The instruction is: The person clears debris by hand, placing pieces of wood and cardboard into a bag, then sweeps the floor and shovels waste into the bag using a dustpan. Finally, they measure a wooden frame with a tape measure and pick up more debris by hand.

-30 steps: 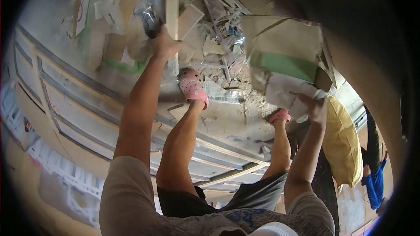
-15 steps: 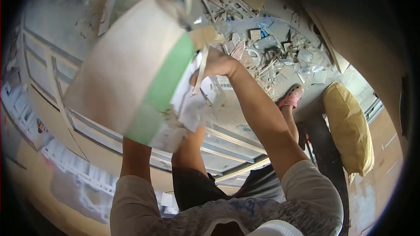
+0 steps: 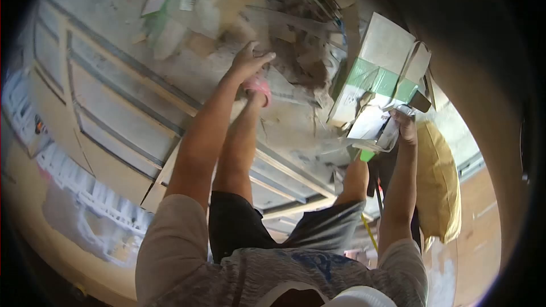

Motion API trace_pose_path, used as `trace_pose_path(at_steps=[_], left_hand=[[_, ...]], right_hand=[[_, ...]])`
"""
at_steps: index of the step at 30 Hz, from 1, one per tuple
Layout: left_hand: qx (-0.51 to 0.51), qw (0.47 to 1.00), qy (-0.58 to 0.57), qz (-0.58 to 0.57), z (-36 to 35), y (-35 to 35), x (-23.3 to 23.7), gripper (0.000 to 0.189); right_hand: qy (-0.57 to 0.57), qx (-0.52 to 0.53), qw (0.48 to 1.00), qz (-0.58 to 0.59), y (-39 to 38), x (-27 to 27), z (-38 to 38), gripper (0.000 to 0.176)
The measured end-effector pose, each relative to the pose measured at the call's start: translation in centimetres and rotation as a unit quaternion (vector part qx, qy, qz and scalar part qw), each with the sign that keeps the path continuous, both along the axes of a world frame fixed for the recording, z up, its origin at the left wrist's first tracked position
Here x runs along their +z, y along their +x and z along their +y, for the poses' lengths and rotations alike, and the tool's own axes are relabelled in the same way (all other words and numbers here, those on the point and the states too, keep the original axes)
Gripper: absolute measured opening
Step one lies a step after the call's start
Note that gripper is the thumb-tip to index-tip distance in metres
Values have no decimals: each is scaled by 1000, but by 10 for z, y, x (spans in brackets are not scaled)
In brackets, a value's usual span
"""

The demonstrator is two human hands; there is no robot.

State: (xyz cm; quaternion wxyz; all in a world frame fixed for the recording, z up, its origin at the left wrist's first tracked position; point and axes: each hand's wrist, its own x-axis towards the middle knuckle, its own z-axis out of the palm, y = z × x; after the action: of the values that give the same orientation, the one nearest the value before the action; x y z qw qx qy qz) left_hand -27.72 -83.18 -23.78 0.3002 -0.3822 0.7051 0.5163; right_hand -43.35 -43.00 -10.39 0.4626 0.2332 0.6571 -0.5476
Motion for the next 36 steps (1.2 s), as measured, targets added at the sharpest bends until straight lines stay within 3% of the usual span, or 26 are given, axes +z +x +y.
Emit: trace_pose_path(at_steps=[1, 2, 3, 4, 5, 7, 8, 9, 10, 13, 14, 15, 17, 18, 19, 20, 21, 23, 24, 25, 28, 30, 31, 33, 34, 36], left_hand=[[-3, 995, 80, -61, 12, 1, -7, 67], [-9, 994, 95, -60, 32, 1, -11, 67], [4, 973, 218, -81, 56, 3, -11, 73], [21, 941, 300, -154, 79, -13, 9, 75], [30, 901, 367, -231, 102, -29, 30, 77], [159, 799, 536, -224, 153, -42, 19, 80], [152, 795, 543, -223, 167, -48, 14, 80], [156, 801, 547, -186, 178, -60, 17, 81], [159, 807, 548, -150, 188, -68, 23, 83], [177, 823, 539, -37, 201, -98, 53, 87], [215, 828, 515, -57, 201, -108, 68, 74], [207, 832, 512, -54, 204, -115, 75, 74], [93, 955, 276, -53, 210, -127, 89, 61], [87, 958, 271, -48, 210, -130, 104, 61], [201, 951, 235, 31, 210, -126, 126, 57], [312, 924, 194, 110, 209, -122, 148, 52], [307, 925, 189, 116, 207, -117, 165, 52], [287, 932, 170, 143, 198, -111, 200, 49], [317, 913, 185, 177, 198, -96, 195, 46], [240, 928, 23, 283, 200, -94, 216, 42], [219, 912, 1, 345, 202, -96, 299, 43], [46, 921, -162, 352, 200, -96, 347, 37], [-76, 857, -272, 431, 204, -96, 365, 36], [-193, 791, -326, 479, 211, -99, 398, 26], [-194, 787, -336, 480, 216, -95, 405, 26], [-424, 735, -335, 410, 220, -88, 411, 16]], right_hand=[[18, -6, 1000, -2, 6, 5, 12, 15], [-35, 10, 999, 14, 12, 9, 26, 17], [-91, 28, 995, 31, 17, 11, 37, 18], [-11, -15, 998, 62, 28, 22, 46, 16], [10, 63, 988, 137, 42, 10, 86, 23], [-91, -94, 989, 74, 53, 25, 99, 37], [-119, -176, 977, 35, 58, 34, 104, 45], [-142, -256, 956, -1, 63, 44, 108, 53], [-137, -263, 955, 6, 64, 53, 116, 53], [-152, -203, 967, 1, 52, 57, 132, 53], [-163, -182, 970, 2, 45, 55, 134, 52], [-173, -162, 971, 2, 41, 55, 138, 52], [-206, -166, 964, 2, 35, 67, 150, 51], [-167, -174, 970, 22, 28, 80, 141, 50], [-128, -183, 974, 39, 19, 103, 121, 49], [-53, -196, 977, 71, 6, 135, 86, 31], [-61, -199, 975, 74, 7, 141, 81, 31], [86, -192, 971, 109, 4, 152, 76, 18], [159, -163, 965, 134, 4, 160, 72, 12], [206, -134, 954, 171, 9, 162, 71, 17], [182, -162, 954, 177, 25, 173, 56, 21], [210, -119, 959, 147, 32, 185, 44, 23], [227, -91, 958, 146, 31, 206, 34, 25], [254, -53, 955, 143, 38, 205, 28, 29], [162, -100, 975, 119, 40, 221, 23, 39], [171, -94, 973, 119, 46, 234, 8, 44]])
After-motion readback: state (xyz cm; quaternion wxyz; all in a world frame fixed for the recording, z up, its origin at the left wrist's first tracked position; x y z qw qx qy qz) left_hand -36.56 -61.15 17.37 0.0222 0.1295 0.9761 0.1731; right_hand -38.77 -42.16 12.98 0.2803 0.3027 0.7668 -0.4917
